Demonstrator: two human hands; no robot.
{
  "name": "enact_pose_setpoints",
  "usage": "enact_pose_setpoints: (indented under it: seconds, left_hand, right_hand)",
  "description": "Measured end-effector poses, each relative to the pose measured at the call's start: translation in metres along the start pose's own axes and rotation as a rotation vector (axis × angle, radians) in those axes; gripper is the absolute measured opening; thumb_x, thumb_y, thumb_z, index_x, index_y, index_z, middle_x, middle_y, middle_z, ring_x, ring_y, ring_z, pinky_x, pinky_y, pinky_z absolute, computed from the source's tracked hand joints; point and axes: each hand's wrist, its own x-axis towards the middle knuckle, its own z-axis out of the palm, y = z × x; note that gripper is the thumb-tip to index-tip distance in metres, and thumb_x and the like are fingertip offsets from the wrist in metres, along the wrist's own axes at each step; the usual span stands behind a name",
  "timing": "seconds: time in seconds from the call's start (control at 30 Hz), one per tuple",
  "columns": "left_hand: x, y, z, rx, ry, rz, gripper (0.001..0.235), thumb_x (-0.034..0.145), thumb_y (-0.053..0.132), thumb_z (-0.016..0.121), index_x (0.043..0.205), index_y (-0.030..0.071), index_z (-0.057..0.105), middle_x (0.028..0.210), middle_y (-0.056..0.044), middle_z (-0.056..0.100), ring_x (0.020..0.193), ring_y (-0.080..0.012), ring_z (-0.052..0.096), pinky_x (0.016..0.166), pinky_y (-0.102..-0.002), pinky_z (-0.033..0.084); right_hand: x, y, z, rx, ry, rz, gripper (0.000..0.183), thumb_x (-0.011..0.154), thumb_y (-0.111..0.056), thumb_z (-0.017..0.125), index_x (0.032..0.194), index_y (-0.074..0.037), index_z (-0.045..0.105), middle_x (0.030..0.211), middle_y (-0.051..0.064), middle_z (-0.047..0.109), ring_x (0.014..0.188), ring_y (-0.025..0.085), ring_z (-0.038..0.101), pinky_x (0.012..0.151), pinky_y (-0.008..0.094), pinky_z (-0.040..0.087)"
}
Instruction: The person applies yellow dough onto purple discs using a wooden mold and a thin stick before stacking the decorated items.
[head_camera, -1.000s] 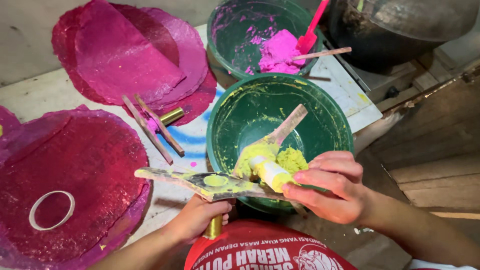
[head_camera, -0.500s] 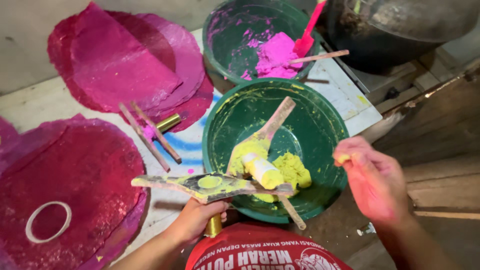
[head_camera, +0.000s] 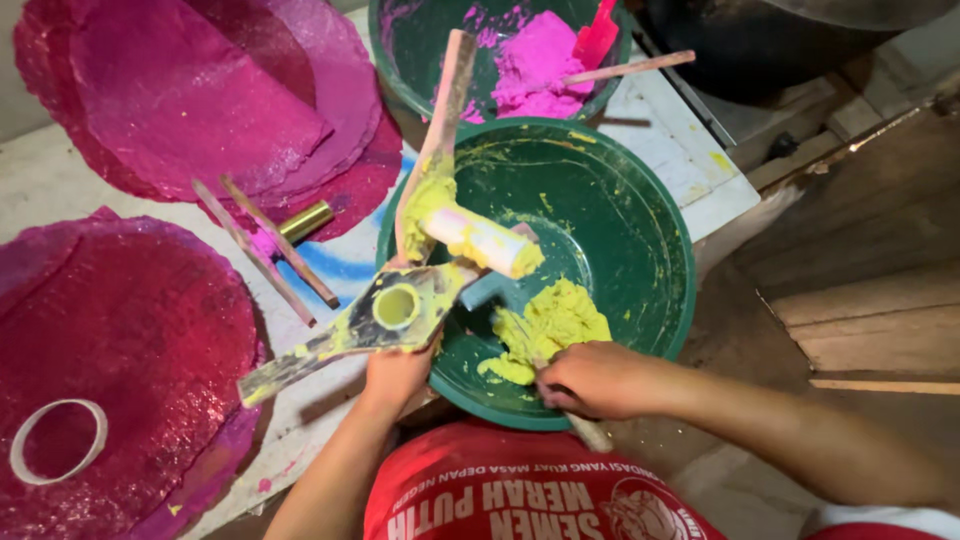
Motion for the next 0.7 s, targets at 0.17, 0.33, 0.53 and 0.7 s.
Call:
enact_pose_setpoints:
  seconds: [0.17,0.33,0.53,0.7]
  left_hand:
    - [0.024,0.035,-0.012,-0.338,0.095,-0.238,0.055,0.092,0.015,0.072,0.141,0.003,0.052,0.129,-0.012,0.064,0.121,-0.0285,0.062,0.107,-0.039,0.047]
    - [0.035,0.056,-0.025,-0.334,0.136,-0.190,0.055,0.090,0.013,0.074,0.140,0.002,0.053,0.130,-0.014,0.060,0.119,-0.0271,0.062,0.102,-0.038,0.049]
    - [0.037,0.062,-0.022,-0.250,0.130,-0.180,0.069,0.084,0.017,0.077,0.144,-0.001,0.048,0.128,-0.016,0.058,0.115,-0.0289,0.060,0.099,-0.038,0.048]
    - [0.043,0.079,-0.020,-0.624,0.162,-0.371,0.073,0.084,0.022,0.078,0.144,0.003,0.041,0.121,-0.012,0.065,0.111,-0.0264,0.066,0.098,-0.036,0.052]
  right_hand:
    - [-0.021,0.003,-0.046,-0.266,0.120,0.270,0.034,0.099,-0.015,0.039,0.130,-0.004,0.047,0.109,0.023,0.066,0.090,0.044,0.070,0.074,0.053,0.057]
    - [-0.074,0.020,-0.073,-0.240,-0.065,0.486,0.037,0.102,-0.027,0.040,0.136,-0.019,0.052,0.099,0.016,0.072,0.094,0.038,0.072,0.080,0.051,0.057]
    - [-0.081,0.018,-0.026,-0.423,0.045,0.412,0.058,0.095,-0.012,0.043,0.153,-0.016,0.038,0.111,0.020,0.065,0.079,0.039,0.074,0.066,0.050,0.060]
    - [-0.074,0.019,0.000,-0.231,0.026,0.453,0.052,0.102,-0.019,0.041,0.152,-0.031,0.048,0.097,0.018,0.071,0.087,0.040,0.071,0.075,0.052,0.056]
